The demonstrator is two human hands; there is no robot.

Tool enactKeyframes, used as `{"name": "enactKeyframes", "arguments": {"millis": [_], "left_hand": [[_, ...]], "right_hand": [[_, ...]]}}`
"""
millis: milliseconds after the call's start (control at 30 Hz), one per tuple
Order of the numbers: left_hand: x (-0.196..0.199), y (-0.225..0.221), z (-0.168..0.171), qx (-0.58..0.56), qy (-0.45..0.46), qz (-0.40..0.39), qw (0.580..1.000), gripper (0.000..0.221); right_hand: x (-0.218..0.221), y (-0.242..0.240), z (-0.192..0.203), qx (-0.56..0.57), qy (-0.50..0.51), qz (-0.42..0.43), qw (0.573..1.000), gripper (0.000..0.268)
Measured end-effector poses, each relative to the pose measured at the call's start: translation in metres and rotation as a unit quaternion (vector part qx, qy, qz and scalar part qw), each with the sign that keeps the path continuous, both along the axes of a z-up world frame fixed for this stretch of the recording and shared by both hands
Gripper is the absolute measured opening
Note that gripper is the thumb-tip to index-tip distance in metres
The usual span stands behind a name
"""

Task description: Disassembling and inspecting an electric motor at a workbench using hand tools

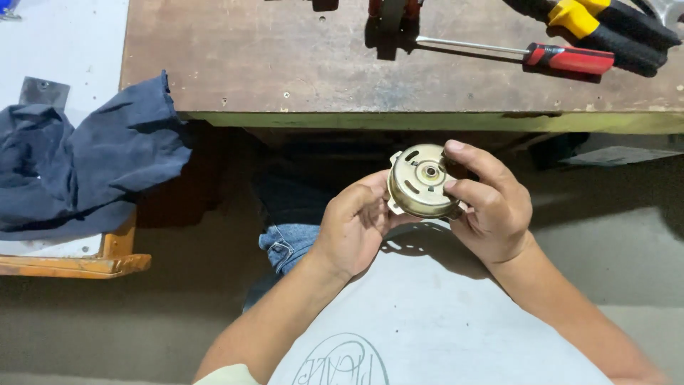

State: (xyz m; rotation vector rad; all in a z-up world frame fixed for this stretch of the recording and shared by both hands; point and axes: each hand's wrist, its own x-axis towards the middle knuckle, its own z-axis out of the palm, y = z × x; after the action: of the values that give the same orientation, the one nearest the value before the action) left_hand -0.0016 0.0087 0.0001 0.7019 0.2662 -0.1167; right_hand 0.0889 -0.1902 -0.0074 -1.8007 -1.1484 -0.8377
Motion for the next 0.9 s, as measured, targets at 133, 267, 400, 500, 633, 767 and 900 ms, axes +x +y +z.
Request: {"name": "enactKeyframes", "arguments": {"millis": [133, 267, 400, 500, 633, 767, 900], "left_hand": [[-0.002, -0.001, -0.001, -0.03, 0.0, -0.01, 1.0, 0.062], [0.0, -0.001, -0.008, -0.002, 0.04, 0.015, 0.999, 0.059], [-0.001, 0.002, -0.003, 0.033, 0.017, 0.019, 0.999, 0.05], [0.001, 0.005, 0.008, 0.067, 0.01, 0.032, 0.997, 0.039], [-0.001, 0.005, 0.006, 0.11, 0.022, 0.047, 0.993, 0.03], [0.0, 0.004, -0.01, 0.129, 0.022, 0.05, 0.99, 0.03], [0.002, 0.004, -0.01, 0.136, 0.022, 0.049, 0.989, 0.027]], "right_hand": [[0.005, -0.001, -0.007, 0.008, 0.006, 0.044, 0.999, 0.018], [-0.006, 0.008, 0.01, -0.025, 0.058, 0.008, 0.998, 0.03], [-0.019, 0.002, 0.024, -0.035, 0.27, -0.012, 0.962, 0.058], [-0.015, -0.001, 0.01, 0.075, 0.522, 0.055, 0.848, 0.075], [-0.014, 0.004, -0.003, 0.166, 0.592, 0.115, 0.78, 0.068], [-0.005, -0.008, -0.055, 0.216, 0.617, 0.121, 0.747, 0.074], [-0.015, 0.01, -0.023, 0.244, 0.645, 0.145, 0.71, 0.076]]}}
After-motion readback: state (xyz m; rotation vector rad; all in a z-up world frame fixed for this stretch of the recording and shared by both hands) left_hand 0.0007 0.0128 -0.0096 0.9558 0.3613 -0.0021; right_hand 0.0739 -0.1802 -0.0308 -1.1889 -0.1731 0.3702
